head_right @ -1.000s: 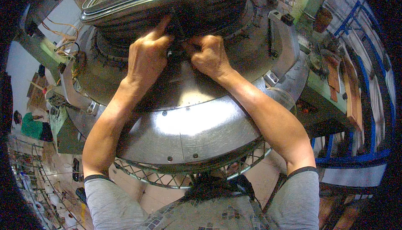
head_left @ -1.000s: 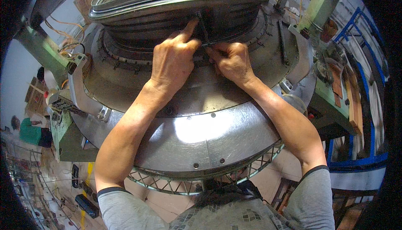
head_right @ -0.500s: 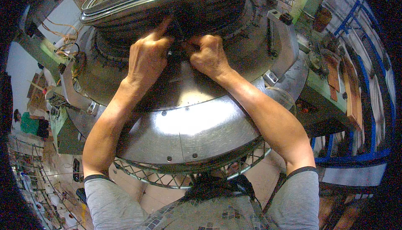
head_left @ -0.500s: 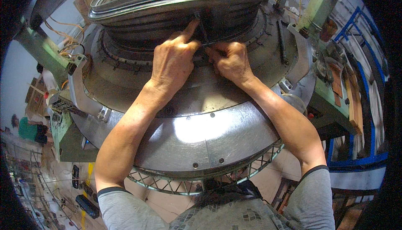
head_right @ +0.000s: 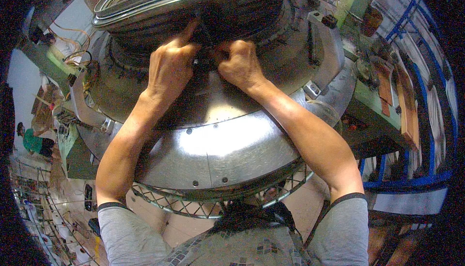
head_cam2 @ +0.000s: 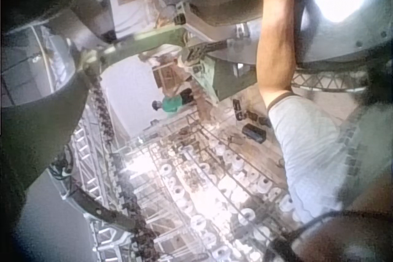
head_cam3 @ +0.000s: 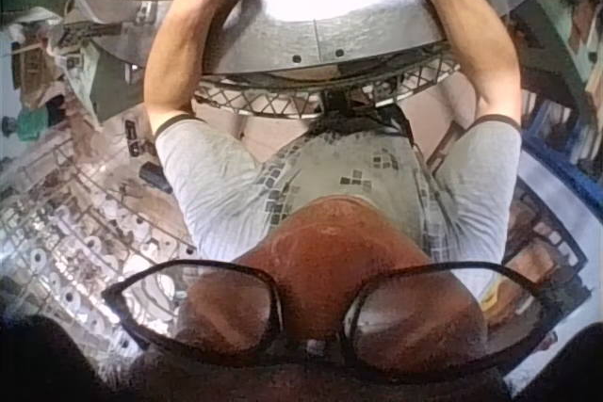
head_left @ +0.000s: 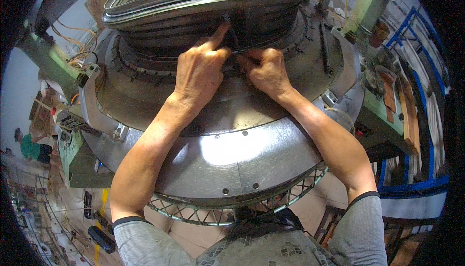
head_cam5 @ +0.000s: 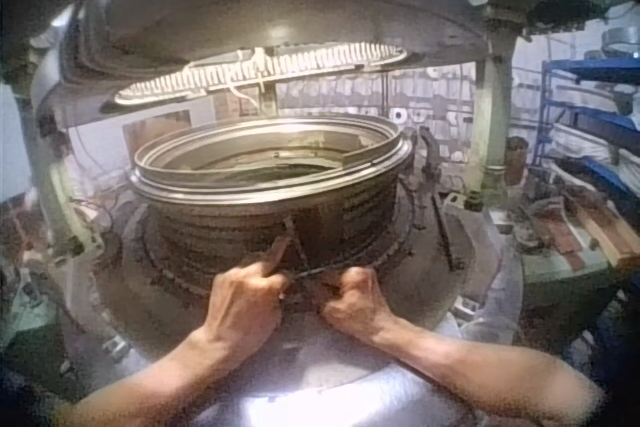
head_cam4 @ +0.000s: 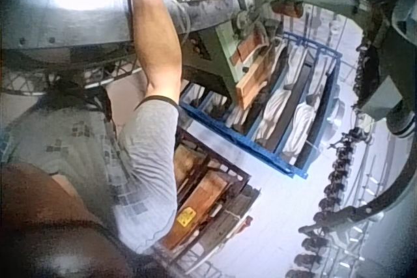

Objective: The person repeatedly picks up small black plastic clips from a wooden tray and inserts them into slots around the rim of a large metal machine component. The person works one clip at a time, placing each into a designated slot and pressing it into place.

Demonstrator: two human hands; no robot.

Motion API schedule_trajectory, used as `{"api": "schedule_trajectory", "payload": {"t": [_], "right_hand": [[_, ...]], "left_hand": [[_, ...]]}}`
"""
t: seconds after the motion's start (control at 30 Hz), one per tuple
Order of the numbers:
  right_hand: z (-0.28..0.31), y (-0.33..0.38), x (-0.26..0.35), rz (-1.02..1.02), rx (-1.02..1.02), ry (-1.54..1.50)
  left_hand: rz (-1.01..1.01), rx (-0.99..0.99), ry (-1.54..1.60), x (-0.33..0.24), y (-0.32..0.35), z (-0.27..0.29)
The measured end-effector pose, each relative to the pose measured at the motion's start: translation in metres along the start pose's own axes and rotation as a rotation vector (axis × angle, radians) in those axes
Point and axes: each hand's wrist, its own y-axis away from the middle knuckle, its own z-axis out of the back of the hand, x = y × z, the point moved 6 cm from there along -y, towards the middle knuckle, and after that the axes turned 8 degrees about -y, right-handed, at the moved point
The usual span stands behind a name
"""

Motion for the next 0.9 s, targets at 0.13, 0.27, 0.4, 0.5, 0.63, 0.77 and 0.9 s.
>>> {"api": "schedule_trajectory", "payload": {"t": [0.13,0.27,0.4,0.5,0.63,0.77,0.9], "right_hand": [[-0.0005,0.0008,-0.0007,-0.026,0.022,-0.01],[-0.0004,0.0008,0.0007,-0.033,0.026,-0.024],[-0.0003,0.0015,0.0014,-0.018,0.028,-0.028],[-0.0015,0.0006,0.0,-0.013,0.02,-0.024],[-0.0009,0.0008,-0.0014,0.001,0.005,0.024],[-0.001,0.0006,0.001,0.034,-0.004,-0.004],[-0.0007,0.0009,0.0025,0.024,-0.021,-0.021]], "left_hand": [[-0.007,-0.014,0.014,-0.0001,-0.0003,0.0008],[-0.007,-0.016,0.005,0.0003,0.0002,0.0005],[-0.023,0.002,-0.026,0.0011,0.0006,-0.0015],[-0.034,0.012,-0.044,0.0012,0.0013,-0.0025],[-0.044,-0.011,-0.035,0.0003,0.0007,-0.002],[-0.031,0.006,-0.045,0.0006,0.0008,-0.0032],[-0.024,0.002,-0.033,0.0,0.0004,-0.0032]]}}
